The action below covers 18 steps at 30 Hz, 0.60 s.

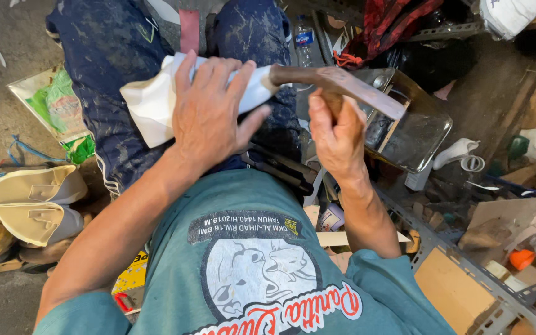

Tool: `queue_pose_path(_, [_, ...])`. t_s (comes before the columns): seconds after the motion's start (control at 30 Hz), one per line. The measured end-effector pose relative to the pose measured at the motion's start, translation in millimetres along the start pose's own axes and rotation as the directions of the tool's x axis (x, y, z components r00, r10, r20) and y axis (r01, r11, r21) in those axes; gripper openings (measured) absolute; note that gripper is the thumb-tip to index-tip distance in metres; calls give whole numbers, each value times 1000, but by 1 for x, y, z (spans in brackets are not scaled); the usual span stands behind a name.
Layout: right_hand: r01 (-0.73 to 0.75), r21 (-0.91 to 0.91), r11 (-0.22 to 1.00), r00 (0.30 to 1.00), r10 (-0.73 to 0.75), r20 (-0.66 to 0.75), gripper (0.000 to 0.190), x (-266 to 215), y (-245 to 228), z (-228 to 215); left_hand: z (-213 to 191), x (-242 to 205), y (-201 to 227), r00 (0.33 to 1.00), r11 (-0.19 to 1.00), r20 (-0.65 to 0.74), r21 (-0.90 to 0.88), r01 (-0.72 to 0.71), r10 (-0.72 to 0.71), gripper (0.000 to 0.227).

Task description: The person holds a white shoe on their lap and uses a hammer to tap a metal tool against the shoe's sole and heel area. They repeatedly reposition the shoe and the tool while striking it to work on the sole.

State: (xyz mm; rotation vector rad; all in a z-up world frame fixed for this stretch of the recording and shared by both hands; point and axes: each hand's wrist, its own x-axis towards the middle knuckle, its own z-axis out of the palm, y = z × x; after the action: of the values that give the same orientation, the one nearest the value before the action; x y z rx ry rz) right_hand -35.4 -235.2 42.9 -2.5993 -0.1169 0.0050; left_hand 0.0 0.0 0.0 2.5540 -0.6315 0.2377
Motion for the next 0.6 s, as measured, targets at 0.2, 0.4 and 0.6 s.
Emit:
queue_pose_path(0.2, [-191, 443, 876, 936, 299, -187, 34, -12, 3, -10, -42, -54, 1, 975, 996, 209, 55, 71, -81, 84])
queue_pose_path(0.4, [-246, 477, 844, 951, 305, -49, 35, -12, 13, 1, -57, -49, -14, 988, 998, 147, -46, 45, -38, 64])
queue_pose_path(0.6, [-114, 448, 887, 980, 175, -97, 28, -4, -1, -3, -62, -23, -20, 996, 995, -4, 48, 86, -86, 56])
